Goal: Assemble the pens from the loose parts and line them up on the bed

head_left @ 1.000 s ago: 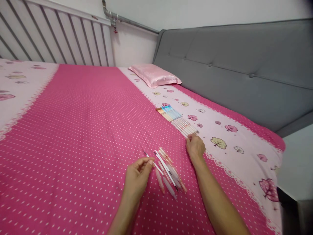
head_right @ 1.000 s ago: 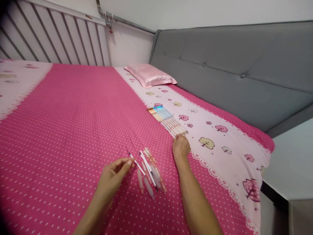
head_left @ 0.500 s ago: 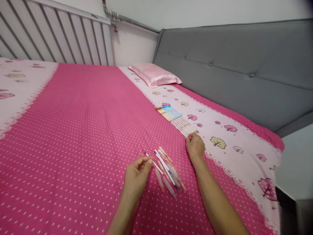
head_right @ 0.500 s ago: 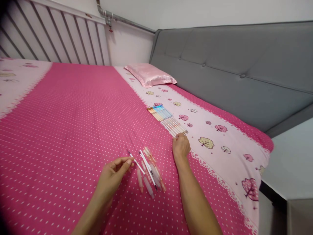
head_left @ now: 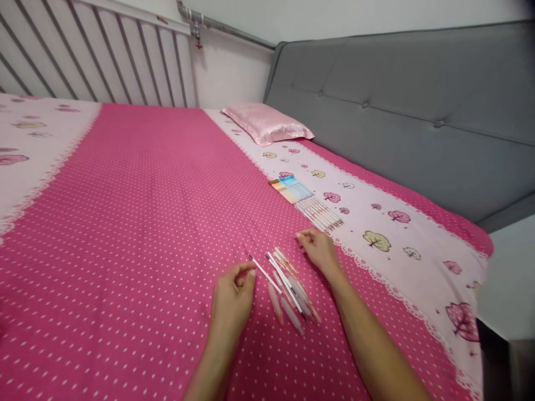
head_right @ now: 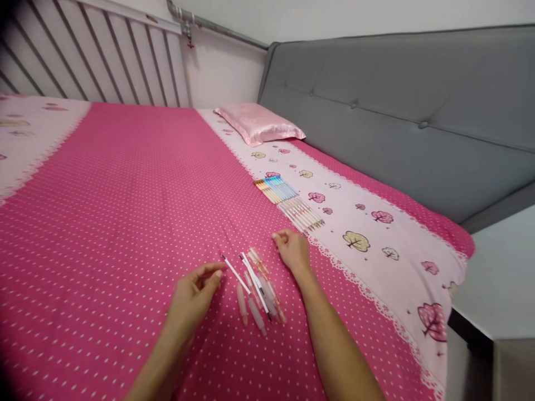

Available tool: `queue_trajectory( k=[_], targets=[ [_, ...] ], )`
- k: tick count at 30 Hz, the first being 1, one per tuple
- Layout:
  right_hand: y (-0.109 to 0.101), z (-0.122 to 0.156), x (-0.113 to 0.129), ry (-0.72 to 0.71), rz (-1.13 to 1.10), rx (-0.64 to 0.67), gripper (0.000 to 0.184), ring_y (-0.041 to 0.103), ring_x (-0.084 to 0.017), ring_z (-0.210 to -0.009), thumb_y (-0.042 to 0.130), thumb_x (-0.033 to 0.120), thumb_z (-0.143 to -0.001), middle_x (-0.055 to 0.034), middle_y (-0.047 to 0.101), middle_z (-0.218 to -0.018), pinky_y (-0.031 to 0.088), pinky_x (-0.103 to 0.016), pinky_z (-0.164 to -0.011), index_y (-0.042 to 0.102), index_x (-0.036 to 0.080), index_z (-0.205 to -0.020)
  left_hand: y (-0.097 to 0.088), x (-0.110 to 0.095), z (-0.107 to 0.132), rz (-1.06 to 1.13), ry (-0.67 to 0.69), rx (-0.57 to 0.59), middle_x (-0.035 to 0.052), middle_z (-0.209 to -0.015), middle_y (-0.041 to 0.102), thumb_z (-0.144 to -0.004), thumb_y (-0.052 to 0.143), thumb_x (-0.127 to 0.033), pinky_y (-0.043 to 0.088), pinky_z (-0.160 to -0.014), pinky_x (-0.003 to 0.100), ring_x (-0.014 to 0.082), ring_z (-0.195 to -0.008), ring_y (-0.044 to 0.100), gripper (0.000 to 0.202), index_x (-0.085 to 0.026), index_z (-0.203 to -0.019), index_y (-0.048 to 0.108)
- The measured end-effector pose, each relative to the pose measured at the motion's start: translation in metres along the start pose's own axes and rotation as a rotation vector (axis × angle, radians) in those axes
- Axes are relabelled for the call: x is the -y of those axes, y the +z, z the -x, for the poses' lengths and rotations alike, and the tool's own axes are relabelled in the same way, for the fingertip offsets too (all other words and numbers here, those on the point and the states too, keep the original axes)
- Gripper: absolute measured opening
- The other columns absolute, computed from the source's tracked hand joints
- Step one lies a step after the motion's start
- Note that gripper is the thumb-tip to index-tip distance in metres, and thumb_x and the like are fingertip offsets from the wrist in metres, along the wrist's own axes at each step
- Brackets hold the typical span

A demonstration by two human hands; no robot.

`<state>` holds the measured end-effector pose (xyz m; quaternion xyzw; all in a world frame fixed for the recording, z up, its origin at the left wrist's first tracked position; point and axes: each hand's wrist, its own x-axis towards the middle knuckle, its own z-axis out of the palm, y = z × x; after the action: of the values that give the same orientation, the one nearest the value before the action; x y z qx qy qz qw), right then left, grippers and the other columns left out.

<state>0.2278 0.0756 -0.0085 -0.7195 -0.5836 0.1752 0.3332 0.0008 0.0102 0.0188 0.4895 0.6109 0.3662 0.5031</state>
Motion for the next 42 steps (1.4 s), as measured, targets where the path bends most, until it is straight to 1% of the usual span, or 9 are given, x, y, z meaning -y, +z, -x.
queue_trajectory(
  k=[3,6,12,19,26,31,34,37,42],
  targets=[
    [0.002,0.006,0.008,0.051,-0.263,0.321,0.034,0.060,-0.014,-0.052,0.052,0.048,-0.081,-0.0052,0.066,-0.065,0.044,-0.025,-0.050,0.060,0.016,-0.079,0.002,0.008,-0.003,-0.003,0.045,-0.003,0.0122,-0.093,0.068,-0.075,0.055,-0.037,0.050,-0.071,0.034,0.0224,-0.080,0.064,0.038,-0.013,-0.103,0.063],
    [0.002,0.011,0.014,0.083,-0.416,0.563,0.038,0.060,-0.011,-0.054,0.059,0.050,-0.076,-0.0042,0.066,-0.069,0.043,-0.022,-0.050,0.059,0.015,-0.088,0.006,0.011,-0.005,0.018,0.037,0.045,0.0142,-0.101,0.067,-0.076,0.053,-0.034,0.049,-0.080,0.037,0.0238,-0.090,0.064,0.038,-0.012,-0.106,0.060],
    [-0.001,0.017,0.020,0.020,-0.477,0.755,0.050,0.060,-0.012,-0.063,0.074,0.042,-0.065,-0.0023,0.065,-0.073,0.045,-0.023,-0.057,0.058,0.014,-0.103,0.011,0.010,-0.005,0.106,0.088,0.169,0.0144,-0.108,0.065,-0.076,0.052,-0.030,0.047,-0.087,0.037,0.0234,-0.096,0.063,0.036,-0.011,-0.105,0.060],
    [0.004,0.022,0.025,0.064,-0.655,0.783,0.045,0.057,-0.009,-0.059,0.075,0.033,-0.065,0.0007,0.061,-0.072,0.045,-0.022,-0.055,0.056,0.014,-0.101,0.010,-0.001,0.000,0.104,0.081,0.236,0.0121,-0.105,0.067,-0.079,0.048,-0.027,0.048,-0.085,0.036,0.0236,-0.096,0.063,0.034,-0.011,-0.106,0.060],
    [0.013,0.021,0.027,0.043,-0.713,0.687,0.041,0.058,-0.010,-0.063,0.072,0.033,-0.068,0.0002,0.060,-0.076,0.047,-0.024,-0.060,0.055,0.016,-0.102,0.011,-0.003,0.002,0.079,0.088,0.291,0.0109,-0.109,0.066,-0.082,0.046,-0.028,0.046,-0.087,0.035,0.0237,-0.108,0.057,0.039,-0.011,-0.115,0.057],
    [0.014,0.020,0.031,-0.047,-0.634,0.574,0.033,0.059,-0.013,-0.076,0.069,0.030,-0.070,-0.0045,0.061,-0.088,0.048,-0.029,-0.071,0.058,0.015,-0.097,0.008,-0.003,0.004,0.014,0.126,0.303,0.0113,-0.115,0.063,-0.084,0.044,-0.028,0.046,-0.088,0.036,0.0232,-0.105,0.059,0.040,-0.013,-0.118,0.057],
    [0.012,0.020,0.032,-0.146,-0.526,0.525,0.031,0.056,-0.014,-0.077,0.069,0.031,-0.070,-0.0051,0.061,-0.088,0.046,-0.029,-0.071,0.060,0.015,-0.095,0.008,-0.004,0.004,-0.064,0.155,0.310,0.0107,-0.116,0.063,-0.084,0.043,-0.028,0.044,-0.090,0.037,0.0232,-0.105,0.058,0.039,-0.015,-0.117,0.059],
    [0.008,0.021,0.033,-0.251,-0.398,0.562,0.032,0.053,-0.016,-0.081,0.070,0.031,-0.068,-0.0046,0.060,-0.090,0.043,-0.025,-0.066,0.062,0.017,-0.096,0.009,-0.003,0.005,-0.124,0.173,0.314,0.0084,-0.118,0.062,-0.085,0.041,-0.028,0.041,-0.095,0.036,0.0223,-0.110,0.056,0.038,-0.017,-0.116,0.061],
    [0.005,0.024,0.035,-0.306,-0.296,0.612,0.031,0.050,-0.013,-0.074,0.070,0.029,-0.068,-0.0035,0.057,-0.091,0.040,-0.023,-0.062,0.061,0.017,-0.095,0.012,-0.001,0.006,-0.253,0.280,0.252,0.0077,-0.114,0.064,-0.085,0.038,-0.024,0.039,-0.096,0.036,0.0223,-0.109,0.055,0.036,-0.018,-0.111,0.064]
  ],
)
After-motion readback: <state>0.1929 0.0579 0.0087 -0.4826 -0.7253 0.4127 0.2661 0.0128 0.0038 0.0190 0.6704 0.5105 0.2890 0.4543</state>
